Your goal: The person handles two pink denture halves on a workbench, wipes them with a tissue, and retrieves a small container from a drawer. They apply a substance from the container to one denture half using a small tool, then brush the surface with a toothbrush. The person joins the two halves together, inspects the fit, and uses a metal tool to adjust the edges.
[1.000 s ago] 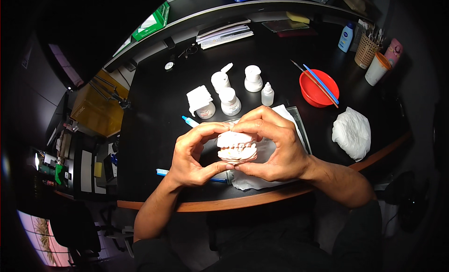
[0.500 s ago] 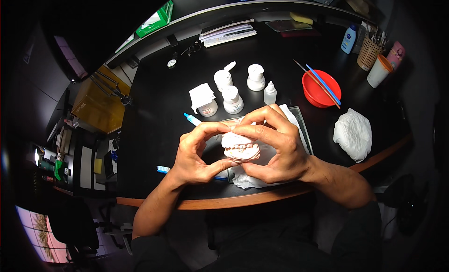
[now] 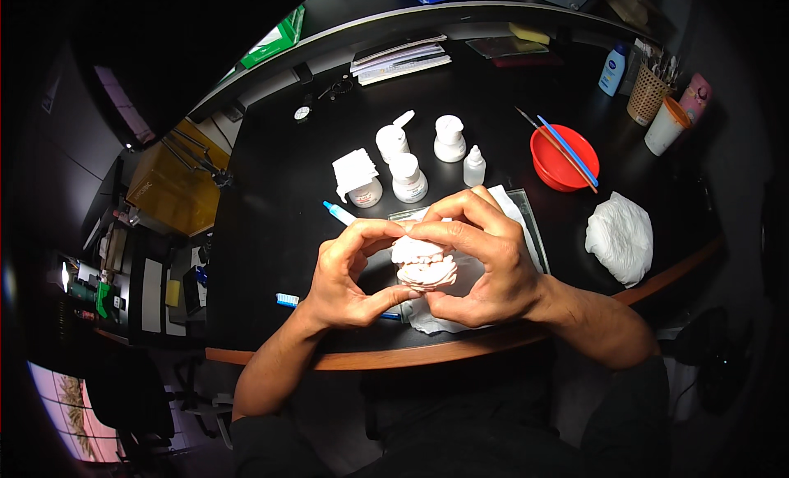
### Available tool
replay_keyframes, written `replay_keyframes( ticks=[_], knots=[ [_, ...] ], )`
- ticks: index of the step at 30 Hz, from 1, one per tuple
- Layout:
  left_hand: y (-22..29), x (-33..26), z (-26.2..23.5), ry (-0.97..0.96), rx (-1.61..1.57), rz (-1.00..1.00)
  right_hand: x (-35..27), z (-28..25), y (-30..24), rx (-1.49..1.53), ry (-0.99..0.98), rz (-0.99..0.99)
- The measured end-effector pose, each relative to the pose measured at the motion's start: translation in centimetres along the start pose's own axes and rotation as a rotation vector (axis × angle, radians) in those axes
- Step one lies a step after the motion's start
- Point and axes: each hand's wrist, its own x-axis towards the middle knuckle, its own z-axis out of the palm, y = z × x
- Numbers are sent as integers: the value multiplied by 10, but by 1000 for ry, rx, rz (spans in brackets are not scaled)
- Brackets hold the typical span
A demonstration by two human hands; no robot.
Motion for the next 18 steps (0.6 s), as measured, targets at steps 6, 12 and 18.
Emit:
replay_keyframes(
  ticks=[6, 12, 18],
  knots=[
    [1, -2, 0, 22, 71, 8, 2, -1, 0, -10, -3, -13],
    [2, -3, -2, 34, 154, 68, 1, -1, 1, -19, -3, -31],
    [1, -2, -1, 54, 113, 78, 2, -2, -3, 20, 8, 38]
  ],
)
